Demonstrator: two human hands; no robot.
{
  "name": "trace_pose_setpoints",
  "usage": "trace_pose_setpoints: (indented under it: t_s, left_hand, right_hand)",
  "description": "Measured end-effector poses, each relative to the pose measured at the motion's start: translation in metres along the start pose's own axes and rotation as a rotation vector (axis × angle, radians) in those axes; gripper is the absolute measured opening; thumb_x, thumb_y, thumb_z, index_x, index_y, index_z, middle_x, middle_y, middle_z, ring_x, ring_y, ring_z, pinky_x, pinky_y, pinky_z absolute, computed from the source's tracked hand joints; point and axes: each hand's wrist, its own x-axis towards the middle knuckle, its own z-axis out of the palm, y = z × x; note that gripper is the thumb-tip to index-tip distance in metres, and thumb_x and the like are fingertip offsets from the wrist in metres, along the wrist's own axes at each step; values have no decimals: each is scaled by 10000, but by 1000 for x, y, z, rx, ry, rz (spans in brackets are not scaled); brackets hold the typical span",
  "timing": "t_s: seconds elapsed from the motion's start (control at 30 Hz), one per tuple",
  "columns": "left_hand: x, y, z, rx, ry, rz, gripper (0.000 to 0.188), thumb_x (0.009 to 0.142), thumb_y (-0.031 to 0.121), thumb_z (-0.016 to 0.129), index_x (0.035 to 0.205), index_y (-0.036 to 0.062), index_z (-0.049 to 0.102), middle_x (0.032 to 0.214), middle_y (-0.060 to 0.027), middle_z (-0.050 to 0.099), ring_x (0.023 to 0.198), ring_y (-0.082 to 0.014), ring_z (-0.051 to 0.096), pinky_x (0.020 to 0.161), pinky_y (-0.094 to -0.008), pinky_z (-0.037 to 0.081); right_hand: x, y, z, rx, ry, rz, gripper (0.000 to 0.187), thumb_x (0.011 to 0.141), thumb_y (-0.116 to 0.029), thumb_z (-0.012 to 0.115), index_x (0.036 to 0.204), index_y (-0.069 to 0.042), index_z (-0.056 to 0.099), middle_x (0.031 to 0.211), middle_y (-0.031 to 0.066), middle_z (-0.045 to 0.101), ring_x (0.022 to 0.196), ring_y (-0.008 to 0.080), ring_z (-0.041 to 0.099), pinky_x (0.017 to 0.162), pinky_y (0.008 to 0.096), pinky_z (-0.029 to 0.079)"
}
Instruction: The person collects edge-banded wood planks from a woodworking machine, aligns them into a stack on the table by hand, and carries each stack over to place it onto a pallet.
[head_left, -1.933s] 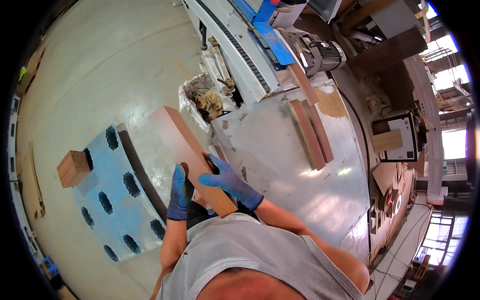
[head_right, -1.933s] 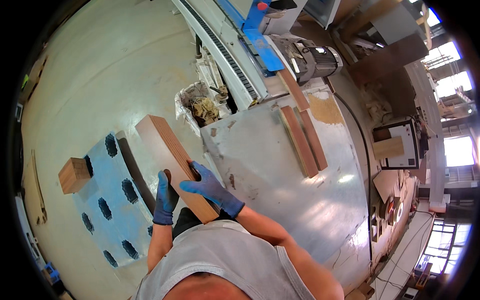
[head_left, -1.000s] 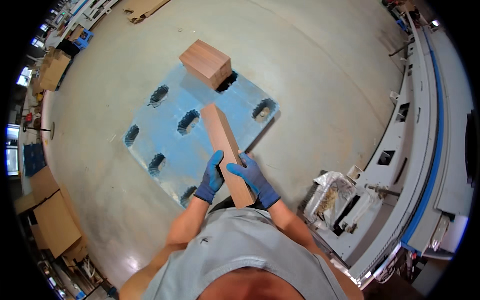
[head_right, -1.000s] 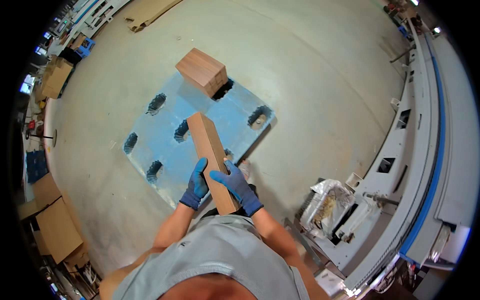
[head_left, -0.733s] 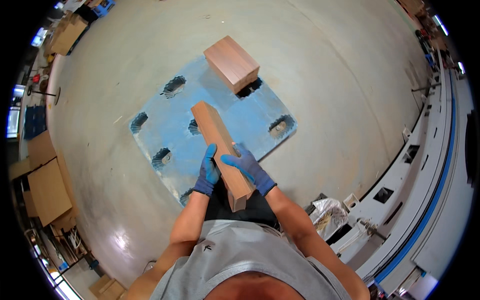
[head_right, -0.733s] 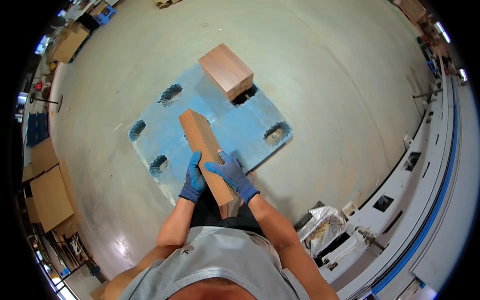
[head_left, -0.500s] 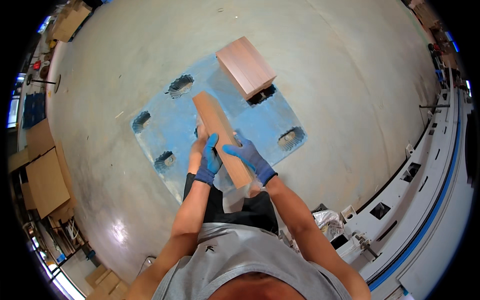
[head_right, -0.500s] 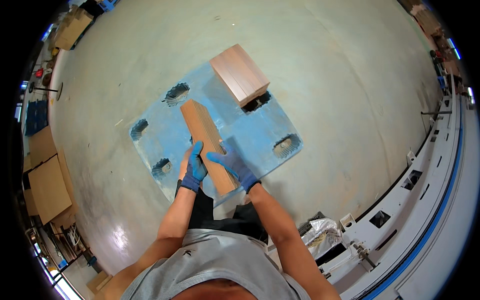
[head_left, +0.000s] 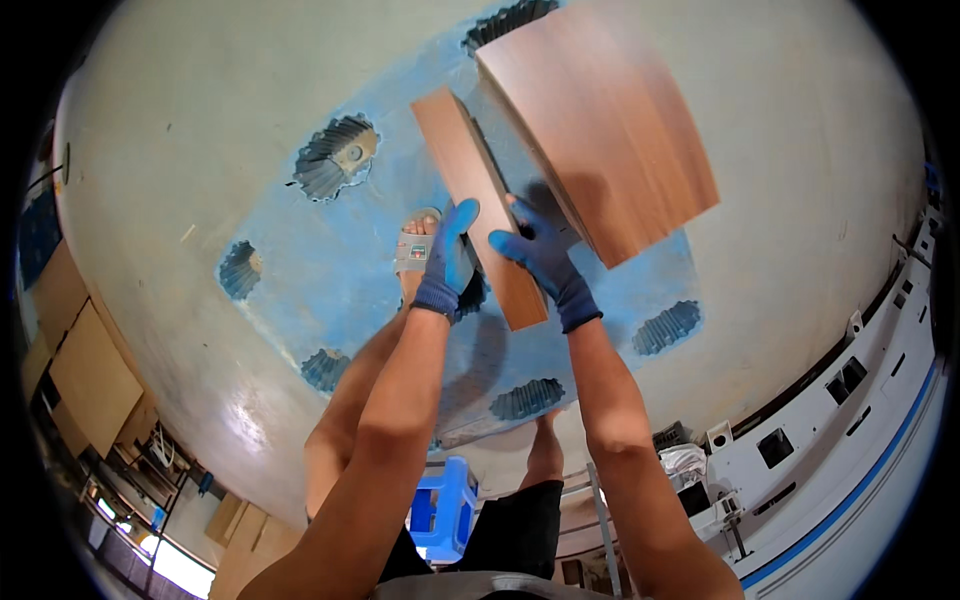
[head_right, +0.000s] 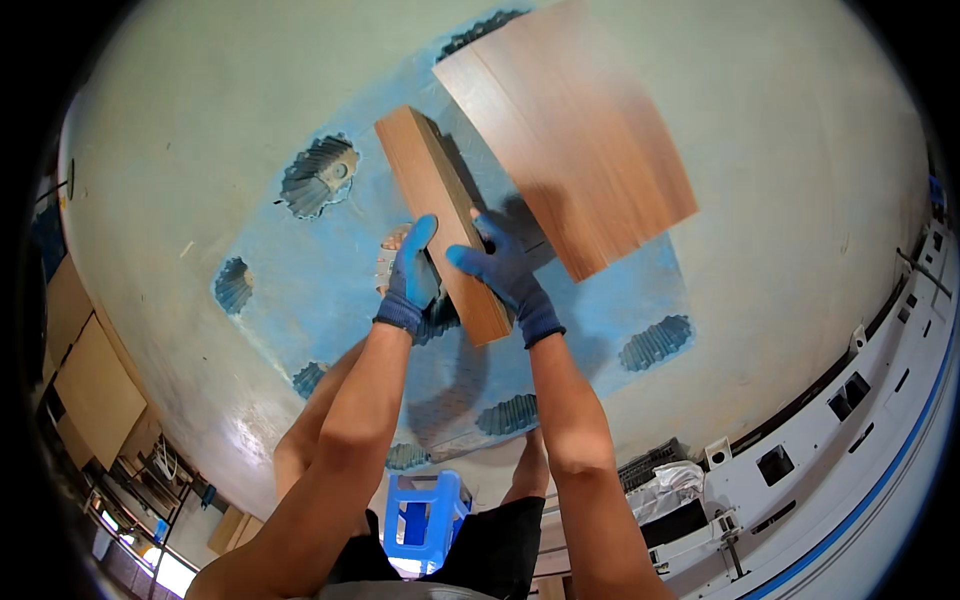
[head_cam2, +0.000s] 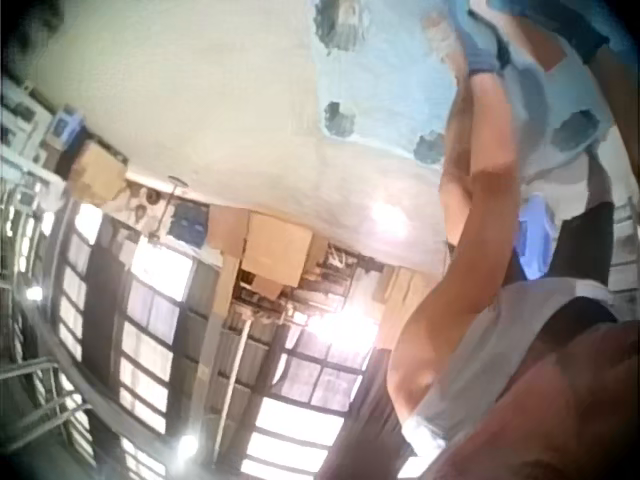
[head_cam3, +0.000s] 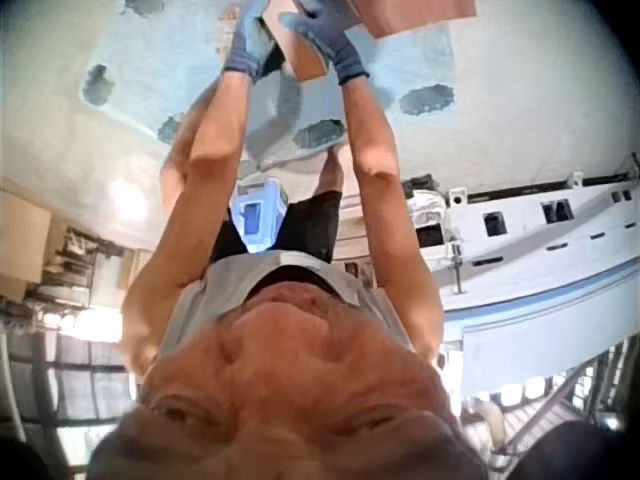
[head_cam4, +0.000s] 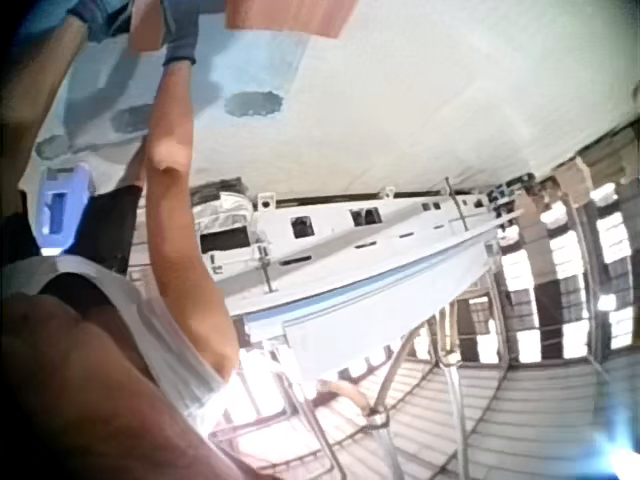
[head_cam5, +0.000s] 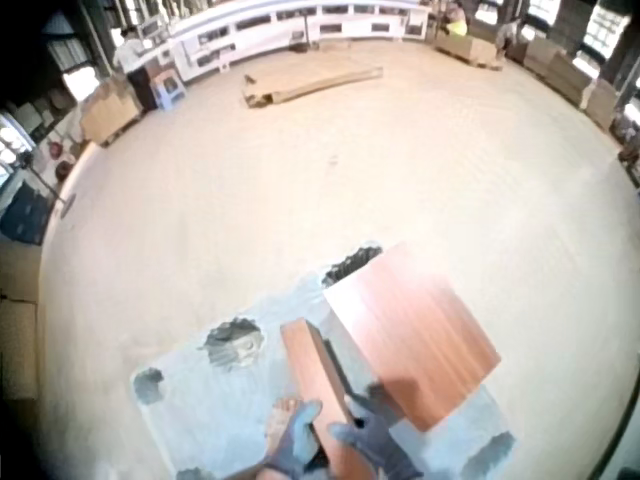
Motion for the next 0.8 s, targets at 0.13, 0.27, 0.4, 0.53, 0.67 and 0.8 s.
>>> trace_pose_setpoints:
  t_s: [0.13, 0.27, 0.4, 0.53, 0.67, 0.8]
  left_hand:
    - [52, 13, -26, 90, -32, 33, 560, 959, 276, 636, 1420, 4, 470, 1290, -182, 620, 1147, -315, 642, 989, -434, 547]
    - [83, 12, -44, 151, -30, 65, 578, 956, 259, 639, 1441, 9, 448, 1303, -182, 604, 1152, -300, 642, 991, -423, 550]
    - [101, 10, -54, 241, 9, 114, 573, 959, 289, 642, 1443, 38, 467, 1311, -166, 603, 1145, -297, 646, 974, -436, 560]
    - [105, 9, -58, 246, 22, 73, 579, 954, 287, 654, 1445, 45, 466, 1306, -145, 608, 1175, -287, 627, 1000, -421, 540]
    - [107, 3, -48, 281, 22, 153, 594, 950, 239, 670, 1456, 19, 451, 1307, -113, 592, 1216, -233, 571, 1039, -355, 470]
    - [108, 2, -42, 298, 82, 155, 616, 947, 196, 679, 1473, -5, 429, 1334, -98, 573, 1215, -203, 553, 1038, -310, 441]
  right_hand:
    - [50, 21, -5, 34, 41, 13, 827, 838, -240, 823, 1497, 49, 415, 1301, 120, 626, 1093, 138, 604, 926, 291, 525]
    - [72, 41, -11, 50, 48, 116, 753, 824, -247, 825, 1447, 22, 498, 1286, 109, 641, 1095, 145, 615, 927, 308, 529]
    - [88, 55, -22, 46, 36, 291, 756, 809, -272, 826, 1433, 17, 514, 1281, 113, 645, 1112, 158, 618, 943, 317, 519]
    - [95, 56, -23, 31, 37, 50, 781, 793, -294, 832, 1437, 9, 513, 1319, 130, 624, 1170, 188, 598, 985, 322, 492]
    - [106, 66, -39, -93, 64, -195, 799, 804, -301, 837, 1460, -3, 492, 1379, 131, 587, 1237, 214, 560, 1048, 336, 447]
    - [109, 71, -48, -275, 84, -236, 814, 829, -319, 828, 1484, -9, 459, 1435, 136, 550, 1295, 223, 523, 1098, 346, 404]
